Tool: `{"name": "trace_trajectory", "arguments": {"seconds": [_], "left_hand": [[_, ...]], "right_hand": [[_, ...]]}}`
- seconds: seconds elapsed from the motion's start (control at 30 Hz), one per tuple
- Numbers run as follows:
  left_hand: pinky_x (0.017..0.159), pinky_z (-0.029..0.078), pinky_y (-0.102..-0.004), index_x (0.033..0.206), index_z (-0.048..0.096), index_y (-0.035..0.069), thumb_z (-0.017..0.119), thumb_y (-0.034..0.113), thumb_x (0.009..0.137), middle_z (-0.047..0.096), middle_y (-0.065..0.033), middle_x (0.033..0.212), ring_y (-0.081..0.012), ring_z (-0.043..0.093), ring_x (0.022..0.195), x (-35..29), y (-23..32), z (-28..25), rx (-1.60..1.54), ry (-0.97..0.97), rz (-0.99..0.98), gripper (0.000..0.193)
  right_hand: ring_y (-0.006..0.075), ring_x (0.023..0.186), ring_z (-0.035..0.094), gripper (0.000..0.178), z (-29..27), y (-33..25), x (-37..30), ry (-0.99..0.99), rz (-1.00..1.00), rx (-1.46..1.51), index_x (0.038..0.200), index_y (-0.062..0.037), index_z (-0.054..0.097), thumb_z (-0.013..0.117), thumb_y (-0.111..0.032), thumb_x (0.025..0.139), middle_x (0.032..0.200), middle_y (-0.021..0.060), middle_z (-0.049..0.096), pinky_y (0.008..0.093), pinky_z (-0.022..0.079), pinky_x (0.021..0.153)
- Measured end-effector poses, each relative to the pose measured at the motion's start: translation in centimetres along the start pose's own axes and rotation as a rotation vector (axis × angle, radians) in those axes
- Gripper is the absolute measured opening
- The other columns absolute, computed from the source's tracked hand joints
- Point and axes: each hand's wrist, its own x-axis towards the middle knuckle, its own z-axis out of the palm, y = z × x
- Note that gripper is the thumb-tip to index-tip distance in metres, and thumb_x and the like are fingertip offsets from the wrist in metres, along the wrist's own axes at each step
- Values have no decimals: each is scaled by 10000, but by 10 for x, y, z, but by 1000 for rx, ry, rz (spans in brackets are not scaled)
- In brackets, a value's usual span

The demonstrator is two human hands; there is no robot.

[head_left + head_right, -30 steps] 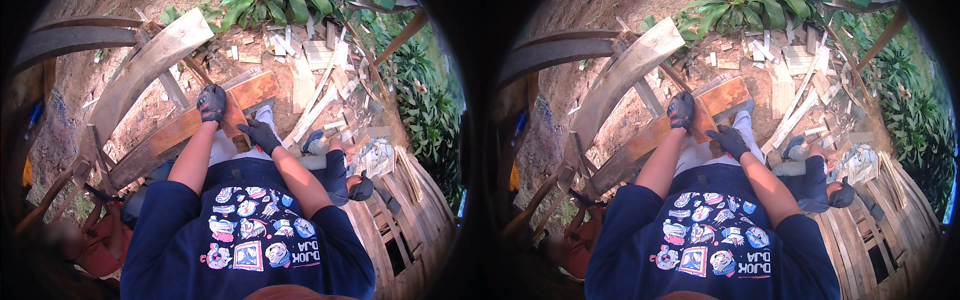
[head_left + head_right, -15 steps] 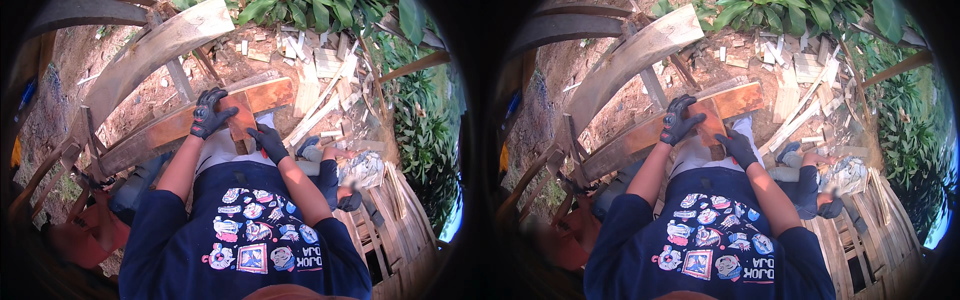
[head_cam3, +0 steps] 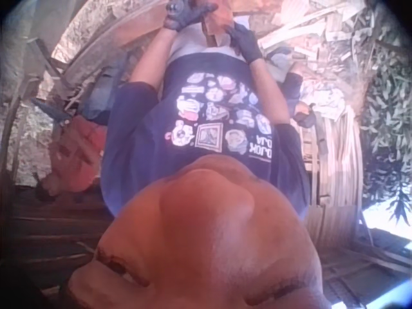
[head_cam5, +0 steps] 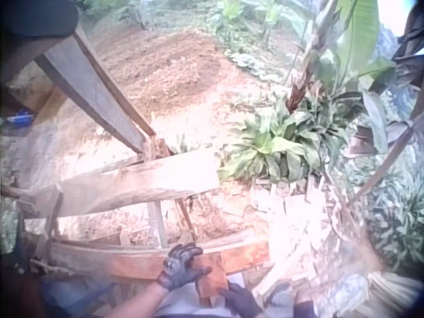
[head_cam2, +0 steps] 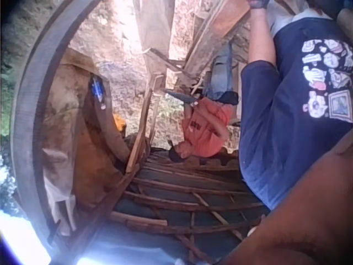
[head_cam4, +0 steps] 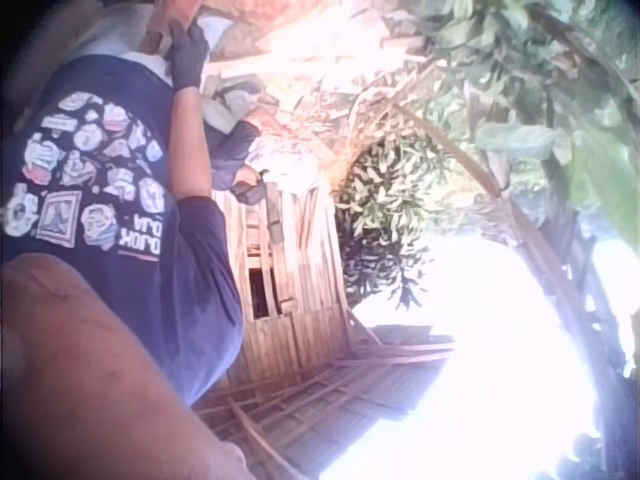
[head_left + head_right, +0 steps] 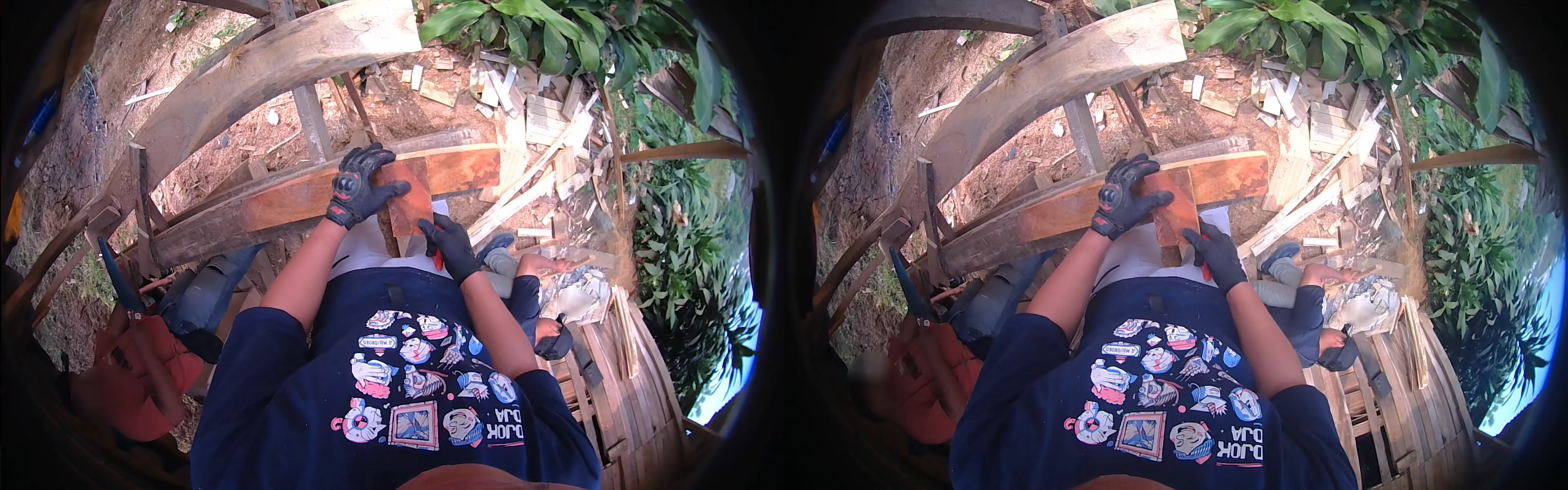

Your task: The person uses a hand saw to cut a piece of wood placed on a wooden frame. They hold the wood with one hand and saw with the other, making repeated back-and-forth strokes until the wood is cut.

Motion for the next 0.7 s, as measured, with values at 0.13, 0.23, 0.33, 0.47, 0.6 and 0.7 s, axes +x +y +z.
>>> {"name": "trace_trajectory", "arguments": {"seconds": [0.13,0.23,0.33,0.47,0.6,0.7], "left_hand": [[1251,417,-532,1329,781,104,918,587,795,721,-190,1450,-389,620,1419,0,0,1,10,14,19,733],[1253,417,-534,1320,782,95,921,576,798,733,-184,1432,-387,630,1407,0,1,1,23,22,34,724],[1261,412,-535,1318,783,97,922,573,800,730,-184,1437,-389,626,1412,1,2,-1,17,16,40,716],[1248,429,-538,1276,792,110,913,617,799,759,-141,1376,-361,629,1424,1,3,0,38,47,46,706],[1250,429,-538,1274,794,111,915,612,798,759,-142,1375,-361,629,1424,1,4,-1,42,43,49,702],[1253,426,-539,1271,796,111,916,605,798,759,-145,1375,-360,625,1428,0,3,0,43,40,48,695]], "right_hand": [[127,597,605,423,-2,-2,-2,-12,-21,-33,1300,3,747,795,-325,1038,741,35,650,311,509,590],[139,591,623,540,-5,12,7,-19,-22,-18,1404,-14,733,802,-383,1016,765,62,680,323,520,593],[143,592,625,551,-4,16,11,-15,-25,-4,1413,-14,730,801,-385,1012,772,65,686,327,522,591],[146,592,628,570,-5,16,11,-13,-23,-18,1429,-11,721,801,-385,1007,787,68,695,328,522,590],[145,591,625,576,-5,12,7,-3,-9,-38,1441,-13,716,802,-381,1007,794,68,697,327,519,590],[143,589,621,575,-5,12,6,5,-19,-28,1449,-13,713,801,-377,1012,793,65,693,325,515,588]]}}
